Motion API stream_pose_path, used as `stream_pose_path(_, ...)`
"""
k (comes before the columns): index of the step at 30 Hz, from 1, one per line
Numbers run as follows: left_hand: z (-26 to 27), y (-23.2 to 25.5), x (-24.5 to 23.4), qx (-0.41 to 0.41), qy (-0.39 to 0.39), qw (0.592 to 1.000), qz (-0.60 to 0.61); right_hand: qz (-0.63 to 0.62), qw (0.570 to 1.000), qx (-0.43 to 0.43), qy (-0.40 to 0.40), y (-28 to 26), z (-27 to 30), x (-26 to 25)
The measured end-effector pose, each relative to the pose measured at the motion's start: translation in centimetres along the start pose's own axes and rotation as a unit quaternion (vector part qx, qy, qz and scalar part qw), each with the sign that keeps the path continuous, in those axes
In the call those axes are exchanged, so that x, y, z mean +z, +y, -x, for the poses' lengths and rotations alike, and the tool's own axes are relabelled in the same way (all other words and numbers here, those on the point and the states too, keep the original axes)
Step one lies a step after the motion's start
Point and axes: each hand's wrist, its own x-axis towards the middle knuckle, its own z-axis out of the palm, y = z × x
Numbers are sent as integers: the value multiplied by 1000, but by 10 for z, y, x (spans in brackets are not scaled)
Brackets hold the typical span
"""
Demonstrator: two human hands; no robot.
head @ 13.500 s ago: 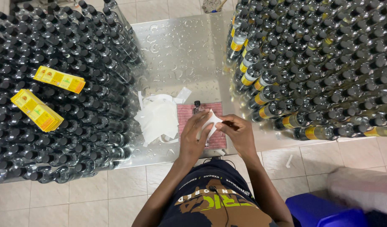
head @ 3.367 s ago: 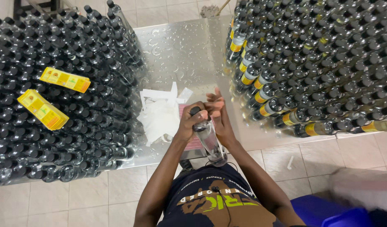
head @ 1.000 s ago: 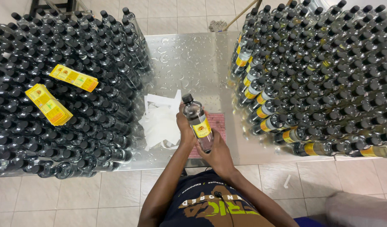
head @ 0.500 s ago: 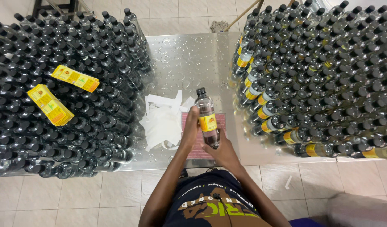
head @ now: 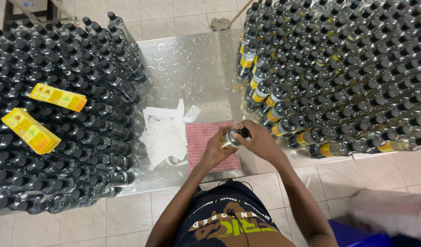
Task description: The person repeatedly picks up a plastic bottle from a large group on a metal table, peels a yellow label from a stack, wraps it around the bottle, and places the labeled bottle into a separate group. This process is repeated for multiple bottles throughout the video.
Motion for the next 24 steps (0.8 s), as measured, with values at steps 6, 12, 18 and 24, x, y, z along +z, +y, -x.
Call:
stream_pose_path(6, 2, 20, -22, 56, 24, 993, -104, 138, 989, -35, -35, 61, -71, 21)
stream_pose_path(12, 59, -24, -81, -68, 94, 993, -21, 280, 959, -38, -11, 97, -181, -22)
stream_pose_path(18, 148, -56, -114, -198, 220, 945, 139, 291, 956, -13, -39, 107, -259, -52)
stream_pose_path(24, 185, -62, -136, -191, 271, 933, 142, 332, 941, 17, -67, 151, -297, -46)
